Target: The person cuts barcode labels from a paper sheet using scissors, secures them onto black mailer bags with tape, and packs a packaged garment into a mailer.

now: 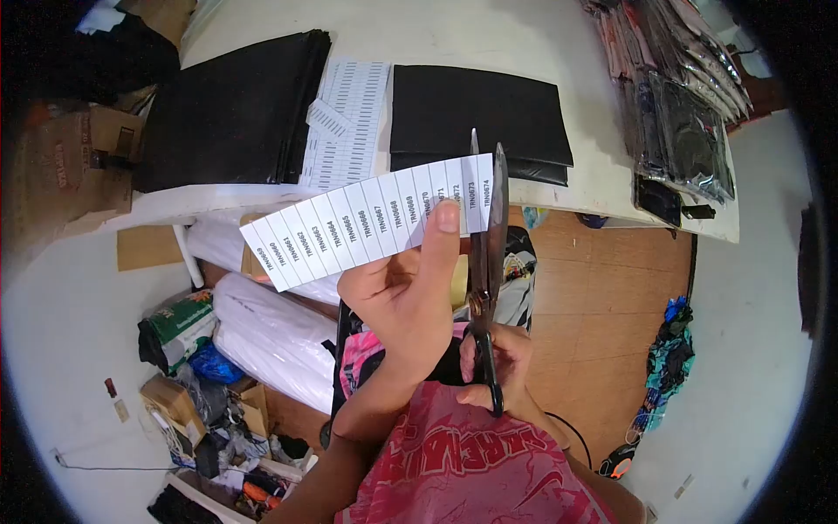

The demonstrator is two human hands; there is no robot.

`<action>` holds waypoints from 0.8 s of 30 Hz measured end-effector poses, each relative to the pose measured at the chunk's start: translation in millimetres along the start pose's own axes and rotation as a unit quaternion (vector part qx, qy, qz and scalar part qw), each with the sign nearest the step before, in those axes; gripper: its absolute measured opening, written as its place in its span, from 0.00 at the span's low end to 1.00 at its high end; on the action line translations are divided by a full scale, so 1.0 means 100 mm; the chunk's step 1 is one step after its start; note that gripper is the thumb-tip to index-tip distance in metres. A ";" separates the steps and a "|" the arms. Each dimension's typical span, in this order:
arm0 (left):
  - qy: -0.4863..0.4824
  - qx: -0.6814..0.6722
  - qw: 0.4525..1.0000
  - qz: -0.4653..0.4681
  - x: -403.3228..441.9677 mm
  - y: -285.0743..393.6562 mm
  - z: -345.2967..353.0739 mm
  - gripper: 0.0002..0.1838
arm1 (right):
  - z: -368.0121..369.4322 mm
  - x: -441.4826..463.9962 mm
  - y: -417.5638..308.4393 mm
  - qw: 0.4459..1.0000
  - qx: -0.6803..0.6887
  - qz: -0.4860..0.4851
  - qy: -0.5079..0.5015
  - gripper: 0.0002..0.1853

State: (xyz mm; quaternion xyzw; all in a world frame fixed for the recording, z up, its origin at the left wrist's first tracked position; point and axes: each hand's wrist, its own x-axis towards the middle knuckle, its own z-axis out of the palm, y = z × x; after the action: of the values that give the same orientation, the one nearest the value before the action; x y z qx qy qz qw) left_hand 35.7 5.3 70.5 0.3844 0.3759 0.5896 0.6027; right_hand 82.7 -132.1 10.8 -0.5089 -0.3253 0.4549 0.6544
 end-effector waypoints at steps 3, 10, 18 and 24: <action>-0.002 -0.007 1.000 0.008 -0.01 0.00 0.03 0.06 | 0.00 0.02 -0.02 1.000 -0.009 -0.004 0.008 0.29; -0.006 0.016 1.000 0.027 -0.01 -0.02 0.03 0.05 | -0.02 0.00 -0.01 1.000 -0.028 -0.002 -0.001 0.29; -0.007 0.006 1.000 0.022 -0.01 -0.04 0.06 0.04 | -0.03 0.01 0.03 0.999 -0.025 -0.032 -0.002 0.27; -0.062 0.066 0.995 0.039 0.00 -0.07 -0.04 0.07 | -0.06 -0.01 0.07 0.999 -0.041 -0.026 -0.010 0.26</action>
State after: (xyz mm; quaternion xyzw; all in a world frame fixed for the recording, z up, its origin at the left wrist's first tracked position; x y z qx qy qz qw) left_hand 34.9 5.2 62.9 0.4734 0.3605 0.5620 0.5745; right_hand 86.4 -134.7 2.6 -0.5225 -0.3631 0.4288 0.6413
